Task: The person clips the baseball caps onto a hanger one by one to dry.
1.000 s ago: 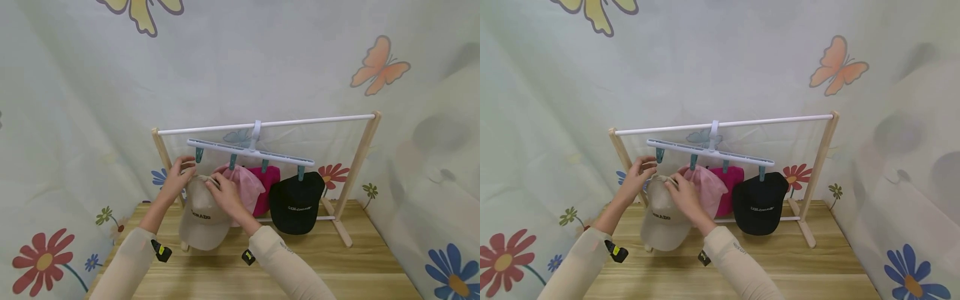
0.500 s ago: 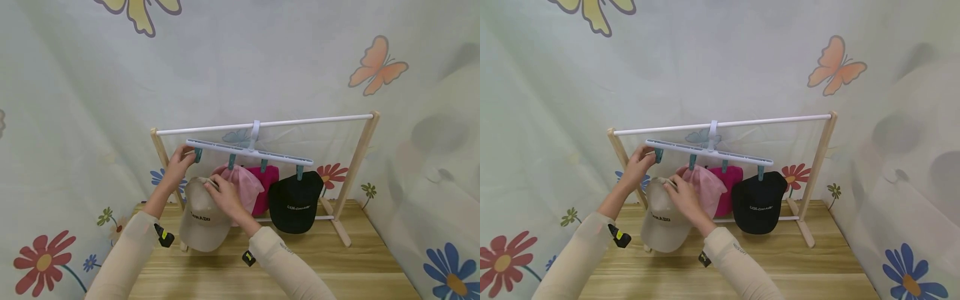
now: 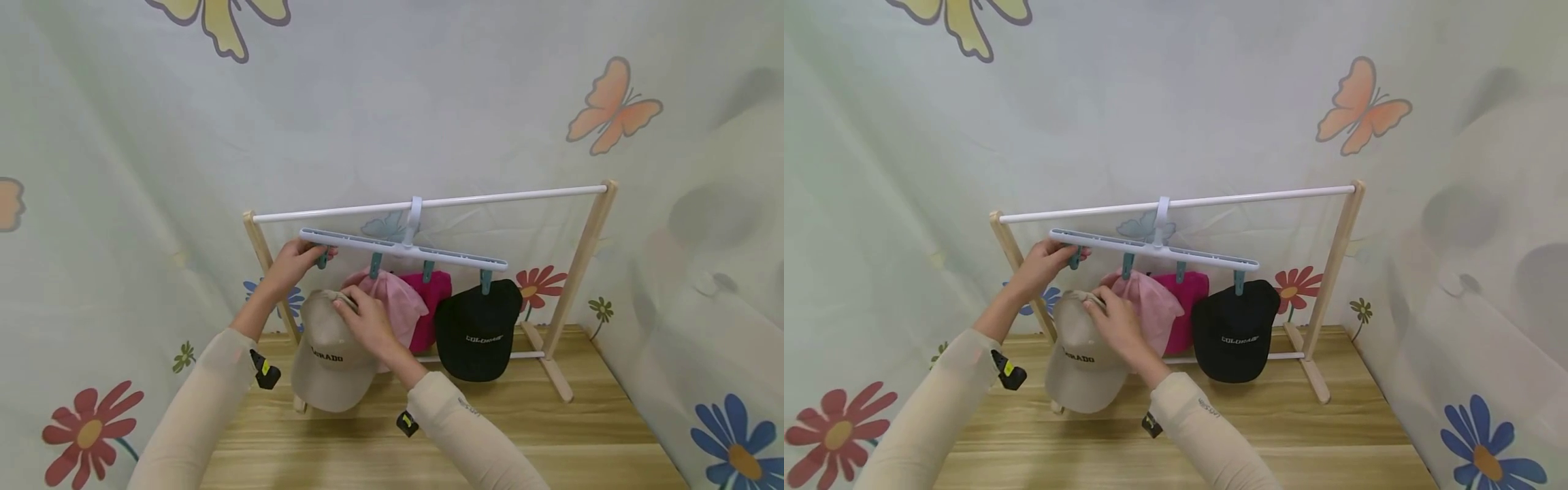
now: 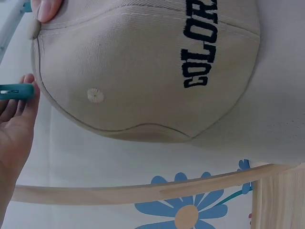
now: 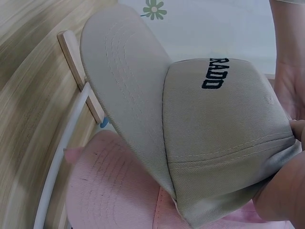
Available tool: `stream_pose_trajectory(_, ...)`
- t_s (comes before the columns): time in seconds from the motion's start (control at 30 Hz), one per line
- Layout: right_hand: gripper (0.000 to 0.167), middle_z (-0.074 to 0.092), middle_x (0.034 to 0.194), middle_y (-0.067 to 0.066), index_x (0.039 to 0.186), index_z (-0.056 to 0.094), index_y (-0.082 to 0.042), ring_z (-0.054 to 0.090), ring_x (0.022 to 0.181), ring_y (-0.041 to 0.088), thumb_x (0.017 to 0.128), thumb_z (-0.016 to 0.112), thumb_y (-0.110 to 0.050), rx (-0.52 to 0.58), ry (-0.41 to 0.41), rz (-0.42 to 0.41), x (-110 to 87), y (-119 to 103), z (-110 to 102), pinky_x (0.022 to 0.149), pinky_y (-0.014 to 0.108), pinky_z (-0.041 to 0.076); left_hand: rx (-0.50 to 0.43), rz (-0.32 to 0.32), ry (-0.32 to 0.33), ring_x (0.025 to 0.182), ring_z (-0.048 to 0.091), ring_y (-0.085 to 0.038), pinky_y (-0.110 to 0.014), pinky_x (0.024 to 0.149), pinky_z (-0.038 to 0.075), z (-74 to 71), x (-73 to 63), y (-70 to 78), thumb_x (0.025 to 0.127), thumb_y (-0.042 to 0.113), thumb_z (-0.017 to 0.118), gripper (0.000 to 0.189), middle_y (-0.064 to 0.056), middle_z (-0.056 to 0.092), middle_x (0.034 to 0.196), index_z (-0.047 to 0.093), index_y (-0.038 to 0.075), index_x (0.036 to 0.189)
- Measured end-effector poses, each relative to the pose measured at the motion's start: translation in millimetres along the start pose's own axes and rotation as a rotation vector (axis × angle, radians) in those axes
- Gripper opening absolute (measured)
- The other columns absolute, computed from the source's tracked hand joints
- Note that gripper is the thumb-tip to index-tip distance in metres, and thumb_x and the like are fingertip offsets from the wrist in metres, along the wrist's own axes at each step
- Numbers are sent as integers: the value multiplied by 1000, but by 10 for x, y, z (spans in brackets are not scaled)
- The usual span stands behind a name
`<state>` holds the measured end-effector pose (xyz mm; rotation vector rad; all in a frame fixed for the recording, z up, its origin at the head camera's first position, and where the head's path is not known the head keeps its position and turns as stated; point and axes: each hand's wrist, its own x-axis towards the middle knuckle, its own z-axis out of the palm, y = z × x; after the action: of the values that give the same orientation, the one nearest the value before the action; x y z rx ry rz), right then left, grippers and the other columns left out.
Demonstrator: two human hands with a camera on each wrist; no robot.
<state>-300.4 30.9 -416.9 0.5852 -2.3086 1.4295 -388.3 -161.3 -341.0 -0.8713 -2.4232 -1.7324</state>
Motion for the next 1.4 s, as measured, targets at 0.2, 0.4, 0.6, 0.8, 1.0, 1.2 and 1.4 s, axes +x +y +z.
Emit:
stream_pose_trajectory(0.2, 17, 73, 107, 2, 111, 67, -12, 63, 90, 14, 102, 63, -26, -11, -7, -5, -3, -22, -7, 84, 32, 53, -19, 4, -78, 119, 65, -25, -32, 105, 48, -79, -80, -11, 106, 27, 57, 37, -15, 70, 123, 62, 0, 130)
stream_pose_trajectory(0.4, 16, 72, 102, 1, 110, 68, -13, 60, 86, 14, 102, 64, -25, -38, -19, 6, -14, -20, -4, 81, 31, 52, -18, 29, -140, 115, 67, -20, -29, 100, 51, -80, -148, -2, 104, 21, 60, 33, -16, 71, 122, 64, 0, 129)
stream_pose_trajectory(0.6, 17, 70, 102, 1, 112, 67, -13, 60, 87, 15, 102, 63, -26, -42, -50, 4, -42, -9, -23, 81, 30, 51, -52, 15, -92, 109, 70, -19, -29, 97, 53, -33, -162, 28, 102, 19, 63, 32, -14, 74, 116, 65, -3, 125)
stream_pose_trajectory(0.8, 21, 70, 106, 0, 118, 66, -13, 62, 90, 15, 104, 61, -27, -25, -84, -12, -76, 51, -55, 85, 31, 54, -120, -42, -21, 104, 72, -17, -29, 94, 55, -15, -176, 60, 100, 18, 67, 30, -6, 77, 105, 67, -4, 120)
stream_pose_trajectory(1.0, 20, 70, 105, 1, 116, 66, -13, 62, 89, 16, 103, 62, -27, -31, -64, -16, -79, 68, -85, 85, 32, 53, -142, -66, -20, 100, 73, -18, -31, 92, 56, 14, -204, 86, 99, 17, 68, 34, -4, 77, 101, 65, -9, 120)
stream_pose_trajectory(1.2, 19, 71, 103, 1, 115, 67, -13, 62, 88, 15, 102, 63, -27, -38, -46, -23, -70, 87, -99, 86, 33, 54, -145, -63, -17, 98, 74, -19, -31, 90, 57, 46, -220, 67, 100, 15, 67, 31, -5, 77, 100, 66, -10, 117)
stream_pose_trajectory(1.4, 22, 72, 109, 2, 119, 67, -12, 64, 92, 16, 102, 63, -27, -49, -54, -20, -87, 99, -121, 90, 36, 55, -155, -64, -19, 98, 74, -18, -31, 90, 57, 64, -245, 75, 100, 13, 66, 34, -7, 77, 100, 63, -14, 119)
